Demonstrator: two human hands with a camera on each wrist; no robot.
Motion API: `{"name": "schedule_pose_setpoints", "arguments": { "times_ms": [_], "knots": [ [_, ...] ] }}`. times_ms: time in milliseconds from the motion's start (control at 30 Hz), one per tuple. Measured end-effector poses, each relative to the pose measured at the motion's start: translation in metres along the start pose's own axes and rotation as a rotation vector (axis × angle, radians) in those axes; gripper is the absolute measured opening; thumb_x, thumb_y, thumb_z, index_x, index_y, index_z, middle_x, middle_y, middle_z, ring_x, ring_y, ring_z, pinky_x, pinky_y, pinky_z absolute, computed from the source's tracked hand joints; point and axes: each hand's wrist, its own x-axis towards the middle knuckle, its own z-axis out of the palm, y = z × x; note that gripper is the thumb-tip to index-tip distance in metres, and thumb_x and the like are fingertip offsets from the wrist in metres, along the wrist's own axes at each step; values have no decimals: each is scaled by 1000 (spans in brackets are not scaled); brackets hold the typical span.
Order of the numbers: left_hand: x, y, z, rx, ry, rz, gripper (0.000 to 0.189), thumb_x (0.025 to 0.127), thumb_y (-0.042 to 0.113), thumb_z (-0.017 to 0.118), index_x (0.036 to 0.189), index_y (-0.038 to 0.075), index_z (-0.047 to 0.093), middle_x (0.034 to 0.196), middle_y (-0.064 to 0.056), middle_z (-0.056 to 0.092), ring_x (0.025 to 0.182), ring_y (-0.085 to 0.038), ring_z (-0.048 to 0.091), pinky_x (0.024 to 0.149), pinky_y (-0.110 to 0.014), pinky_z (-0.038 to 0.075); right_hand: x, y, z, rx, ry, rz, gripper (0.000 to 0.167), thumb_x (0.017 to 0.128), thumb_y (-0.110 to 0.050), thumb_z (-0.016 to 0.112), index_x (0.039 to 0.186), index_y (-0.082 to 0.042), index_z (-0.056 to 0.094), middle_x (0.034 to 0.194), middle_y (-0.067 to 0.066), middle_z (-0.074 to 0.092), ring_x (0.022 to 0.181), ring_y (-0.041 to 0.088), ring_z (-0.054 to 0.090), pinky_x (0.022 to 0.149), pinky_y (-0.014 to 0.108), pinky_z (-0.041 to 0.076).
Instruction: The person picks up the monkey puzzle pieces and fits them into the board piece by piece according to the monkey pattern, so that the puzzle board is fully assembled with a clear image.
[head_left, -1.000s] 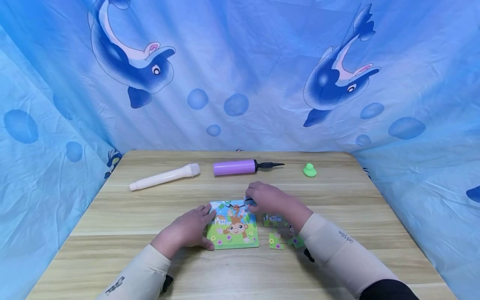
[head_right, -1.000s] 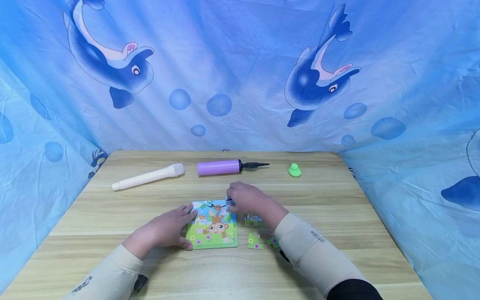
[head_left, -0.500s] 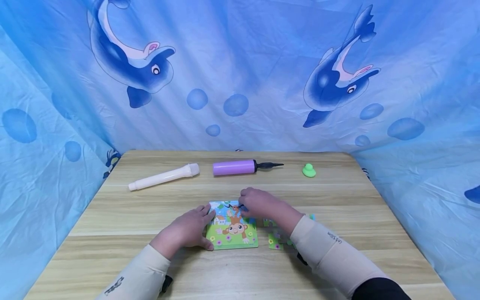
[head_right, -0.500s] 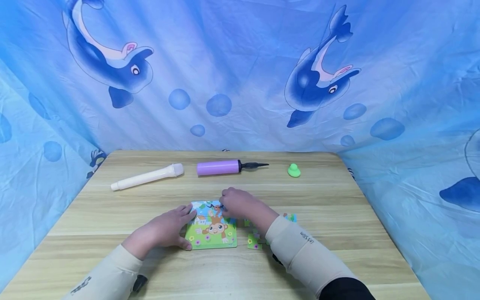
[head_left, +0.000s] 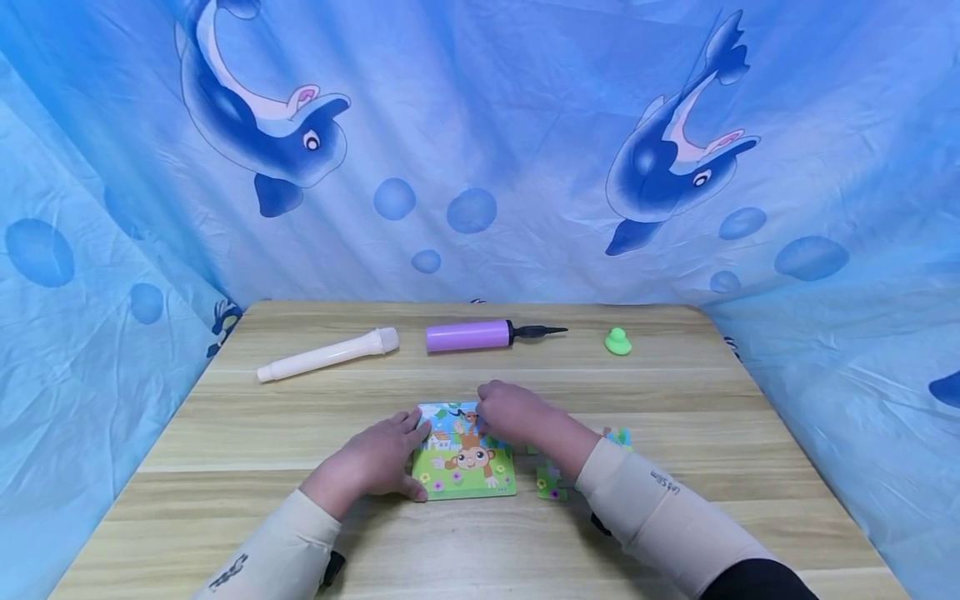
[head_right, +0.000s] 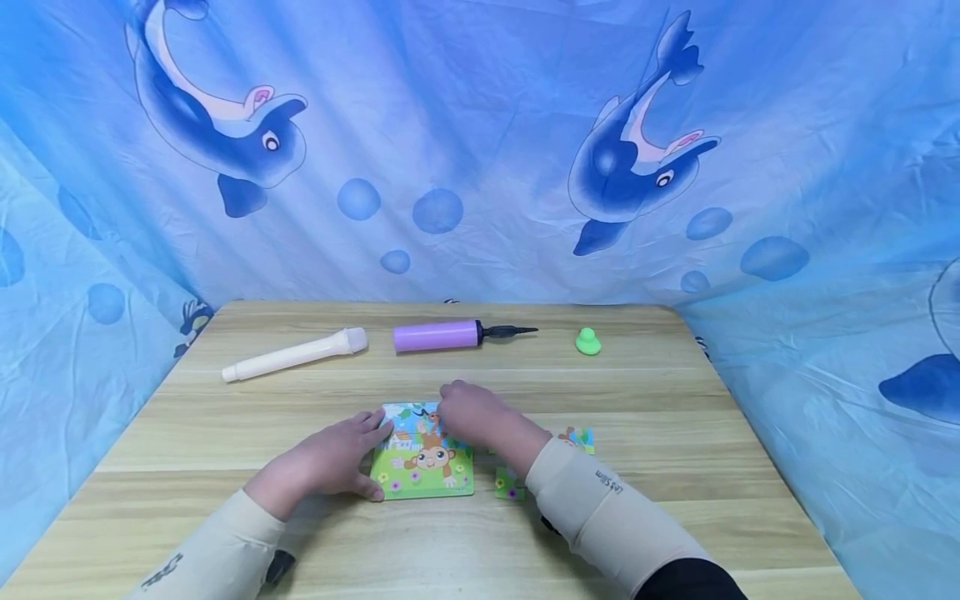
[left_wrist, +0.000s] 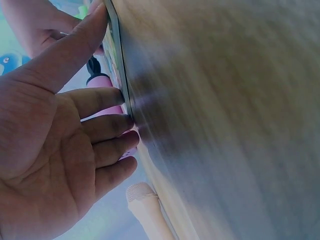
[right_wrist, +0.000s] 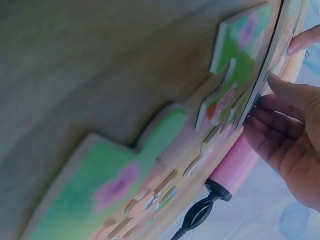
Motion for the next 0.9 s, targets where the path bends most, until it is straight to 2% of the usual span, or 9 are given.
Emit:
{"name": "schedule_pose_setpoints", "arguments": {
  "times_ms": [133,233,400,533,633,733,800,900],
  "knots": [
    [1,-1,2,2,5,2,102,70,54,82,149,3,41,158,-22,30,144,-42,30,116,-52,32,-2,5,2,88,9,12,23,95,-33,65,99,-12,75,83,-5,51,74,9,46,68,23,47],
    [1,-2,3,4,8,6,102,70,54,82,149,3,40,158,-22,30,144,-42,30,116,-52,32,-7,13,4,196,4,26,20,97,-30,62,103,-14,73,88,-4,54,79,10,50,73,26,49],
    [2,-2,4,8,8,8,103,70,55,82,149,3,40,158,-22,29,144,-42,29,116,-52,32,-23,26,-2,286,-6,88,25,96,-30,64,114,-14,69,100,-4,60,93,12,57,85,31,53],
    [2,-2,3,7,0,5,103,70,55,81,149,4,40,158,-21,29,144,-42,29,116,-52,31,-41,36,-4,285,-17,135,28,93,-29,68,116,-13,68,105,-3,62,101,14,59,91,34,53],
    [2,-2,2,3,-5,3,104,70,55,81,149,4,39,159,-21,28,144,-42,29,116,-52,31,-53,41,-2,268,-63,187,30,89,-33,71,115,-16,69,105,-4,62,99,13,60,90,32,53],
    [2,-2,2,-3,-7,2,104,69,55,82,150,4,39,159,-21,28,144,-42,28,116,-52,31,-63,41,2,268,-126,220,29,86,-37,74,109,-19,69,100,-6,61,90,11,60,84,31,54],
    [2,-2,1,-7,-10,1,104,70,55,82,150,4,39,159,-21,28,145,-42,28,116,-53,31,-68,39,4,265,-150,223,31,84,-39,75,108,-20,69,100,-7,60,89,10,59,83,31,54],
    [1,-1,1,-15,-15,-2,104,70,54,82,150,4,39,159,-21,27,145,-42,28,116,-53,31,-73,36,8,247,-136,200,33,83,-41,76,106,-18,68,102,-4,60,90,12,59,83,32,55]
  ]
}}
